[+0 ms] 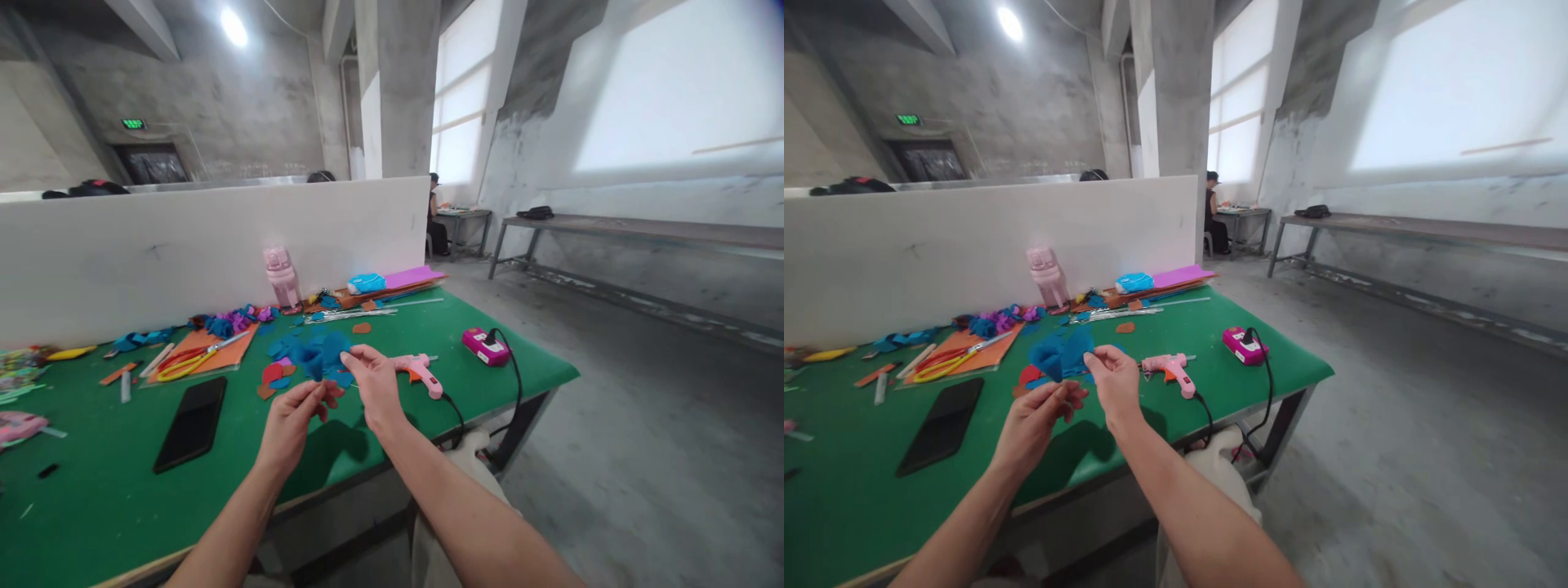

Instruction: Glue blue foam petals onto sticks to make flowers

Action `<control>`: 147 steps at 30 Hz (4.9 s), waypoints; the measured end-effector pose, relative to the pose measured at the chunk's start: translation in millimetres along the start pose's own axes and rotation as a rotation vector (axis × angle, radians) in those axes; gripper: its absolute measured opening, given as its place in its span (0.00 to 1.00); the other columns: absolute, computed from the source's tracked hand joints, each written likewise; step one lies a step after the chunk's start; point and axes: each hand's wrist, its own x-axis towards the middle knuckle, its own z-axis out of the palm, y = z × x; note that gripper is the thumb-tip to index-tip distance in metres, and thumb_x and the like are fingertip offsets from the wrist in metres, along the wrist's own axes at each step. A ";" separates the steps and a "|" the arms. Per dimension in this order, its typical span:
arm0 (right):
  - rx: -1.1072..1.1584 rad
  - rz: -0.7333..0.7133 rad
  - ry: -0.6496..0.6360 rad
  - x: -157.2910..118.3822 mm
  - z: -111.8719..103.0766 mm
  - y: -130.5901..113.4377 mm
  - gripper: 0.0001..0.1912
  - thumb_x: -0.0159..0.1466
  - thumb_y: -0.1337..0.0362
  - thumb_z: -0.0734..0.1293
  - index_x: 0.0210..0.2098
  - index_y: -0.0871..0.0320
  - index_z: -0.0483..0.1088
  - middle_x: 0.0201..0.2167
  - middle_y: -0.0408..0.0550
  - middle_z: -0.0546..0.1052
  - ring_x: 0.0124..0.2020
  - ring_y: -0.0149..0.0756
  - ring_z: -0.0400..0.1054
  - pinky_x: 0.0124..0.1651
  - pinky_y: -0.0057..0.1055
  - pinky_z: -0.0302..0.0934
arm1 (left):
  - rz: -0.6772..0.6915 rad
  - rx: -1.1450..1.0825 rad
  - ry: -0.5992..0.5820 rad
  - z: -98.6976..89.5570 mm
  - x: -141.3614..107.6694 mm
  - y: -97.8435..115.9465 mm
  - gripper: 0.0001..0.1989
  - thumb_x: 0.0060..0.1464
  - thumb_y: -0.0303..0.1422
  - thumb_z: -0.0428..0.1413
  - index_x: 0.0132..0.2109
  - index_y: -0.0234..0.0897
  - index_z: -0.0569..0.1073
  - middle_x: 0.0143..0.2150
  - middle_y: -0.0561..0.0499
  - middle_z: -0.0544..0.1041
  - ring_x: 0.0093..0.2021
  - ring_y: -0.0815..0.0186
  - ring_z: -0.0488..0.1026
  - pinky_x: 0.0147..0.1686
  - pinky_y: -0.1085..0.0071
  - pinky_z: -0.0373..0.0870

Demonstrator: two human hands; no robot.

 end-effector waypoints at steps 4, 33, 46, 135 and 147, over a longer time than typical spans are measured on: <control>-0.005 0.049 0.022 0.3 2.5 1.7 0.09 0.45 0.61 0.69 0.21 0.59 0.66 0.17 0.38 0.67 0.21 0.26 0.58 0.27 0.25 0.56 | -0.090 -0.104 -0.035 0.7 -0.2 -1.1 0.12 0.46 0.38 0.58 0.33 0.33 0.76 0.29 0.46 0.77 0.27 0.67 0.70 0.23 0.74 0.63; -0.034 0.046 -0.157 -9.2 1.7 -3.4 0.10 0.48 0.60 0.69 0.22 0.59 0.66 0.19 0.40 0.70 0.23 0.29 0.63 0.25 0.24 0.57 | 0.010 0.055 0.007 2.2 1.7 2.1 0.10 0.46 0.37 0.58 0.32 0.35 0.78 0.26 0.48 0.76 0.23 0.69 0.66 0.19 0.76 0.61; -0.041 0.060 -0.134 -10.1 2.9 -0.1 0.09 0.49 0.60 0.68 0.23 0.60 0.68 0.21 0.41 0.71 0.24 0.28 0.62 0.28 0.25 0.57 | 0.020 0.078 -0.012 1.3 1.1 1.9 0.11 0.47 0.38 0.56 0.33 0.36 0.79 0.28 0.47 0.77 0.23 0.69 0.66 0.20 0.76 0.61; -0.159 0.136 -0.262 -27.9 9.9 8.8 0.07 0.50 0.61 0.68 0.23 0.59 0.70 0.21 0.42 0.75 0.26 0.31 0.68 0.37 0.29 0.61 | -0.130 -0.557 0.107 -12.2 10.9 7.4 0.10 0.36 0.29 0.65 0.28 0.33 0.72 0.21 0.55 0.72 0.24 0.73 0.70 0.28 0.77 0.67; -0.204 0.127 -0.281 -27.7 9.5 9.8 0.06 0.51 0.61 0.68 0.23 0.58 0.70 0.20 0.42 0.75 0.26 0.32 0.69 0.36 0.29 0.62 | -0.061 -0.485 0.107 -11.4 10.4 6.6 0.08 0.38 0.30 0.63 0.26 0.34 0.71 0.22 0.56 0.69 0.25 0.74 0.67 0.28 0.76 0.65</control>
